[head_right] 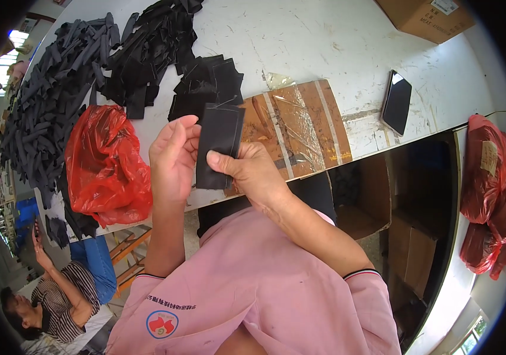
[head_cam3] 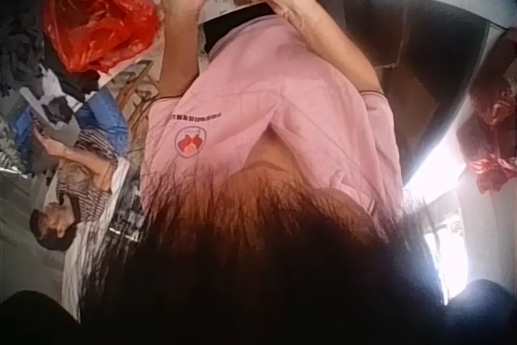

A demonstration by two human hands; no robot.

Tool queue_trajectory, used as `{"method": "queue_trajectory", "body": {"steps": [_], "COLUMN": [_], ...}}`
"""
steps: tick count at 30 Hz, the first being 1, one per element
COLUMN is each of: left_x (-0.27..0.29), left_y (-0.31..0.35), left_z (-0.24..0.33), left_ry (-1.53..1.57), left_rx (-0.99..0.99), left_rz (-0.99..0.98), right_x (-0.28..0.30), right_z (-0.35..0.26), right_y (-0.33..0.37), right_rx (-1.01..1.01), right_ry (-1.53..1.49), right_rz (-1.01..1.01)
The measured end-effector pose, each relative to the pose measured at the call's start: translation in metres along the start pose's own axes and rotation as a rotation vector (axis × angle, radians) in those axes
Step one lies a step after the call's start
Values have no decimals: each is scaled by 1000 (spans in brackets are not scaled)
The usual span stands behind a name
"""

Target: Inspecting and manipulating small black flexible strips at a workstation.

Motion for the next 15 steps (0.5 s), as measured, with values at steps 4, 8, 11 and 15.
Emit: {"method": "queue_trajectory", "body": {"steps": [4, 8, 11, 15], "left_x": [6, 6, 7, 4], "left_y": [40, 53, 51, 51], "left_z": [-13, -21, -28, -29], "left_ry": [-41, -74, -91, -44], "left_rx": [-98, -93, -69, -73], "left_rz": [-6, 48, 35, 36], "right_x": [0, 1, 6, 6], "right_z": [-10, -14, -12, -9], "right_y": [-3, -3, -1, -2], "right_rx": [29, 97, 127, 105], "right_ry": [-141, -118, -80, -63], "right_rz": [52, 115, 139, 178]}}
Point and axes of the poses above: each hand's wrist, its own y-axis away from the middle knuckle, its own x-axis out of the back of the hand, z = x × y, the point moved 9 cm from there along -y, towards the middle knuckle, and after that the axes turned 13 degrees about y, right-handed, at the moved point
